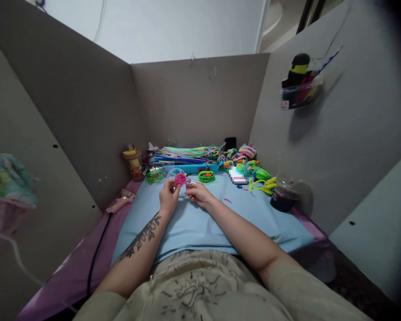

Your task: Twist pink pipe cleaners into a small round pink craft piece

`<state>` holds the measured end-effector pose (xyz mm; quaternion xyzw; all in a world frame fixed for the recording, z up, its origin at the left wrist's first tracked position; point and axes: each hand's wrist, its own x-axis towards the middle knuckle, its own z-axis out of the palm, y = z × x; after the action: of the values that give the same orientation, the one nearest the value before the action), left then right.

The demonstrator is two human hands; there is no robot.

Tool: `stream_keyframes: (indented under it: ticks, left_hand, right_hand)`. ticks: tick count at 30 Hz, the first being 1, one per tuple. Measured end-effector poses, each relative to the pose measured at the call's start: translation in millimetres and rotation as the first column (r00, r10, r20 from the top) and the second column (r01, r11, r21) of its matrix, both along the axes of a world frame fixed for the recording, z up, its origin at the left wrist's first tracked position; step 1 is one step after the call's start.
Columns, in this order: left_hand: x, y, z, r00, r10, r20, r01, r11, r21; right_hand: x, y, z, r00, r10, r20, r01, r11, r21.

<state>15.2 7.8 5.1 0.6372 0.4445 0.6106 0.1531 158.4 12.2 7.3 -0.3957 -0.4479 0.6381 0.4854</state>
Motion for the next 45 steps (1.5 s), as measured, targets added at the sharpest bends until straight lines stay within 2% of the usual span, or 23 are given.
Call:
stream_keyframes:
  ticks: [4, 7, 9, 11, 13, 16, 19, 23, 29, 34, 42, 45]
  left_hand:
    - [-2.6, 0.3, -0.1, 0.999, 0.040, -0.026, -0.040, 0.999, 0.006]
    - [-3.8, 0.7, 0.4, 0.999, 0.036, -0.016, -0.036, 0.999, -0.002]
    - [-3.7, 1.7, 0.7, 0.999, 0.026, 0.021, -0.025, 1.000, -0.012]
    - [-3.0, 3.4, 0.7, 0.998, -0.004, 0.065, 0.006, 1.000, -0.021]
    - [-2.1, 5.2, 0.4, 0.994, -0.039, 0.098, 0.042, 0.999, -0.028]
    - [-0.7, 6.7, -0.5, 0.991, -0.067, 0.114, 0.072, 0.997, -0.040]
    - [0.6, 6.2, -2.1, 0.988, -0.107, 0.109, 0.112, 0.993, -0.043]
    - [2.1, 3.4, -3.0, 0.987, -0.141, 0.075, 0.144, 0.989, -0.044]
    - [4.5, 0.1, -1.6, 0.986, -0.155, 0.069, 0.158, 0.987, -0.036]
    - [6.0, -0.8, -1.3, 0.981, -0.166, 0.099, 0.170, 0.985, -0.029]
    - [5.5, -1.1, -0.8, 0.975, -0.195, 0.108, 0.201, 0.978, -0.047]
    - [5.1, -0.4, -0.8, 0.968, -0.221, 0.115, 0.228, 0.972, -0.056]
  right_hand:
    - [-1.6, -5.1, 0.8, 0.992, 0.101, 0.072, -0.109, 0.986, 0.123]
    - [-2.8, -8.9, 1.7, 0.962, 0.227, 0.151, -0.256, 0.943, 0.214]
    - [-2.5, -8.5, 1.3, 0.948, 0.244, 0.206, -0.291, 0.925, 0.245]
    - [-1.2, -5.3, -0.2, 0.964, 0.126, 0.234, -0.193, 0.937, 0.291]
    - [0.5, -0.7, -1.9, 0.969, -0.086, 0.233, -0.009, 0.926, 0.378]
    - [1.6, 3.9, -2.9, 0.911, -0.353, 0.213, 0.203, 0.834, 0.513]
    - [-0.4, 2.8, -1.1, 0.854, -0.456, 0.250, 0.248, 0.780, 0.575]
    - [-3.4, 0.2, 0.8, 0.809, -0.513, 0.286, 0.268, 0.755, 0.598]
    - [-2.4, 4.8, -5.4, 0.788, -0.577, 0.215, 0.368, 0.722, 0.586]
    - [-4.3, 6.9, -9.0, 0.795, -0.561, 0.230, 0.374, 0.752, 0.542]
    - [-2.9, 4.9, -3.4, 0.836, -0.513, 0.195, 0.328, 0.752, 0.572]
    - [-0.6, 7.5, -3.7, 0.885, -0.442, 0.148, 0.315, 0.801, 0.509]
